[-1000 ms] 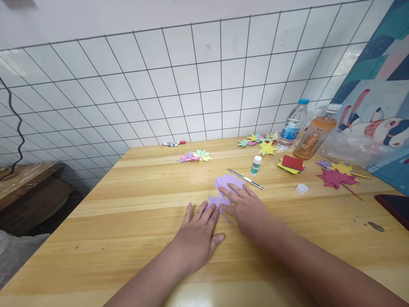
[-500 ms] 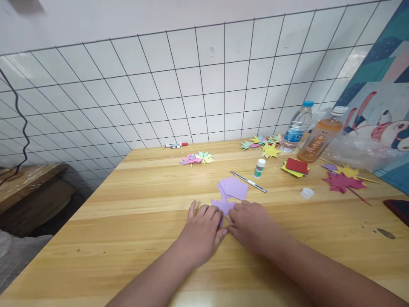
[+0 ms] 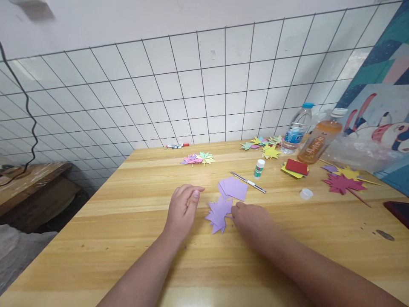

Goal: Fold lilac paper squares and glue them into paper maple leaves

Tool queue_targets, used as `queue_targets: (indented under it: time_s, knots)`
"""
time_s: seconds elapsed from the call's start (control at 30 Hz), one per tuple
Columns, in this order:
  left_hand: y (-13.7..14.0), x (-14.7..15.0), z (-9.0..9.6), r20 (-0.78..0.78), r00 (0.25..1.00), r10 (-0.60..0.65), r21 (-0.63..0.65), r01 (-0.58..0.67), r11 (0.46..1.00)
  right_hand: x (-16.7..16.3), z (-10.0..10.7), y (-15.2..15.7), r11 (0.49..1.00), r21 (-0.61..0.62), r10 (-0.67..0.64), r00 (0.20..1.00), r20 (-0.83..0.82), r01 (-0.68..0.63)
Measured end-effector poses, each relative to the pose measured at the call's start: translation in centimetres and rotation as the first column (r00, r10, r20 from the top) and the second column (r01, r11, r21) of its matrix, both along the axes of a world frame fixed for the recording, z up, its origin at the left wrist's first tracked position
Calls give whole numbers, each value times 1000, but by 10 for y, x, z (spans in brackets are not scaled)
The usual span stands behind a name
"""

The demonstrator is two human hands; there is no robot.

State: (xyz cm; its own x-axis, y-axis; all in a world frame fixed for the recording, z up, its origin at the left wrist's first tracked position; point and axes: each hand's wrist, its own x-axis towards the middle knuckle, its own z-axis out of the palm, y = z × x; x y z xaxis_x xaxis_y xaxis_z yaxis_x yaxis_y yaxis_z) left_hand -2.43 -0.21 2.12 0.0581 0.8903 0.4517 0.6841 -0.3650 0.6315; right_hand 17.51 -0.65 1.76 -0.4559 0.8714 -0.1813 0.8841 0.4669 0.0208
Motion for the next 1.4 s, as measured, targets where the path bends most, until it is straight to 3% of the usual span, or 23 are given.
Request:
queue_targets:
  time_s: [0.1,0.2,0.27,0.33,0.37,0.43,0.5,0.57,0.7,0.83,0.9,1.07,1.23,1.4]
  knots:
    - [5,-1,-5,170,983,69,-44,-62,997,2,2,1,999,16,-30,998,-63,31]
    - [13,-7,-11,399,900,175,-135,-131,982,5,0,5,997,14,-61,934,-351,71]
    - [19,-10,-16,533,821,205,-243,-84,966,7,-3,10,994,-77,-103,796,-596,71]
    - [21,-11,-19,666,719,196,-354,74,932,7,-7,14,969,-249,-208,596,-776,14]
    - [20,-9,-19,730,655,196,-403,180,897,6,-9,16,942,-334,-274,487,-830,-40]
    - [15,-3,-17,805,546,230,-497,410,765,5,-11,19,891,-427,-374,286,-882,-152]
    - [7,5,-13,812,530,244,-547,548,633,3,-12,21,861,-459,-439,133,-889,-220]
    - [-1,13,-9,808,542,233,-566,602,563,2,-13,20,839,-480,-490,28,-872,-257]
    - [-11,25,-11,849,504,159,-475,597,646,-1,-17,20,801,-498,-552,-91,-829,-331]
    - [-14,32,-18,863,494,110,-437,618,653,-6,-21,19,770,-498,-588,-138,-797,-399]
    - [-14,35,-20,839,538,84,-447,594,669,-9,-22,18,756,-489,-595,-145,-791,-434]
    - [-14,39,-21,742,670,12,-437,470,767,-11,-23,19,740,-476,-591,-121,-797,-476]
    - [-11,37,-21,715,699,16,-431,423,797,-9,-31,23,732,-542,-625,-91,-775,-414]
    - [-7,38,-24,700,714,22,-409,375,832,-11,-39,23,708,-623,-690,-136,-711,-332]
